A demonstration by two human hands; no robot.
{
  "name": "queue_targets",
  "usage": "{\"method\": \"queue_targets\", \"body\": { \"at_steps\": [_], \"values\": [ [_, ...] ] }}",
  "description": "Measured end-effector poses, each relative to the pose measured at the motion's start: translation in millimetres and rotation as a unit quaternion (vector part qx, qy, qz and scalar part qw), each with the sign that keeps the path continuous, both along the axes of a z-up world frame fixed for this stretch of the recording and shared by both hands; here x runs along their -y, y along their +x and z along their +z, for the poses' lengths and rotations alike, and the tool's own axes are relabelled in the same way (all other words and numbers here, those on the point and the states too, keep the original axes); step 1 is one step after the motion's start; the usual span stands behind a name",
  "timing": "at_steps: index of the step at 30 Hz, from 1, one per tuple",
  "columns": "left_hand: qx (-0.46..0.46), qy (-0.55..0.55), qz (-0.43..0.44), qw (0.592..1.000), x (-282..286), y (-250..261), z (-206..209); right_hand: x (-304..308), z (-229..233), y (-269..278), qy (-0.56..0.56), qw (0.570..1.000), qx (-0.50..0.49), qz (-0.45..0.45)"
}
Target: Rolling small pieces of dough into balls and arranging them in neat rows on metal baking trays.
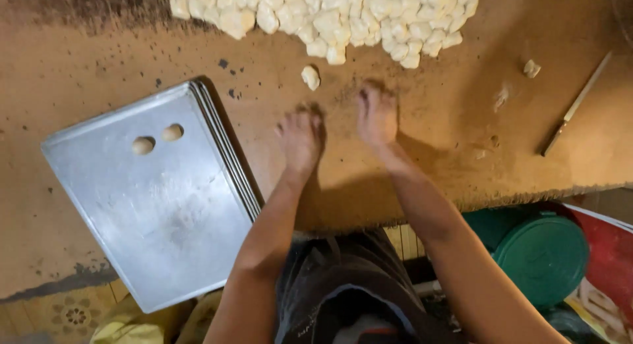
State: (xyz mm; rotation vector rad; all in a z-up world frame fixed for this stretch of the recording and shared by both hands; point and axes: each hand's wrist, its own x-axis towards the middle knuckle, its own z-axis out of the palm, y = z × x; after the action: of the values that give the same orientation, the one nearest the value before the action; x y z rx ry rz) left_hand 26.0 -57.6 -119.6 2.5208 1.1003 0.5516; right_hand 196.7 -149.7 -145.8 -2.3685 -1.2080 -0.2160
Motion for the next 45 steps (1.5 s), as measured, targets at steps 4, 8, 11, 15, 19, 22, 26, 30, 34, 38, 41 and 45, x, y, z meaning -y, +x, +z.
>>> {"method": "queue_targets", "body": {
  "at_steps": [4, 8, 11, 15, 19, 22, 26, 30, 34, 38, 41, 45],
  "values": [
    [-0.01, 0.031, -0.15, 0.988, 2, -54, 8, 43, 21, -22, -0.122, 0.96, -0.228, 0.106],
    [-0.071, 0.076, -0.058, 0.993, -67, -44, -36, 31, -7, 42, -0.084, 0.978, 0.036, 0.186],
    [-0.027, 0.081, 0.001, 0.996, -90, 1, -81, -19, -39, 62, 0.03, 0.986, 0.054, 0.152],
    [-0.002, 0.02, -0.07, 0.997, -29, -11, -19, 23, -47, 26, 0.037, 0.963, -0.006, 0.266],
    [-0.096, 0.111, -0.033, 0.989, -82, -60, -84, -5, -24, 82, 0.019, 0.966, 0.131, 0.223],
    [-0.075, 0.143, 0.027, 0.986, -118, -15, -70, -42, -45, 97, 0.041, 0.977, 0.073, 0.197],
    [-0.005, 0.109, 0.079, 0.991, -115, 17, -53, -59, -3, 77, 0.082, 0.983, 0.038, 0.161],
    [0.058, -0.022, -0.053, 0.997, -73, -52, -33, -12, 45, 28, -0.051, 0.981, -0.089, 0.165],
    [0.111, -0.133, -0.03, 0.984, -53, -139, 31, -29, 48, -44, -0.093, 0.977, -0.167, 0.093],
    [0.156, -0.081, 0.042, 0.984, -88, -232, 59, -115, 80, -161, -0.031, 0.962, -0.095, 0.253],
    [0.118, 0.009, 0.107, 0.987, -127, -278, 44, -166, 81, -232, 0.02, 0.939, -0.019, 0.342],
    [0.101, 0.038, 0.13, 0.986, -149, -300, -19, -196, 25, -268, 0.019, 0.926, -0.006, 0.377]
  ]
}}
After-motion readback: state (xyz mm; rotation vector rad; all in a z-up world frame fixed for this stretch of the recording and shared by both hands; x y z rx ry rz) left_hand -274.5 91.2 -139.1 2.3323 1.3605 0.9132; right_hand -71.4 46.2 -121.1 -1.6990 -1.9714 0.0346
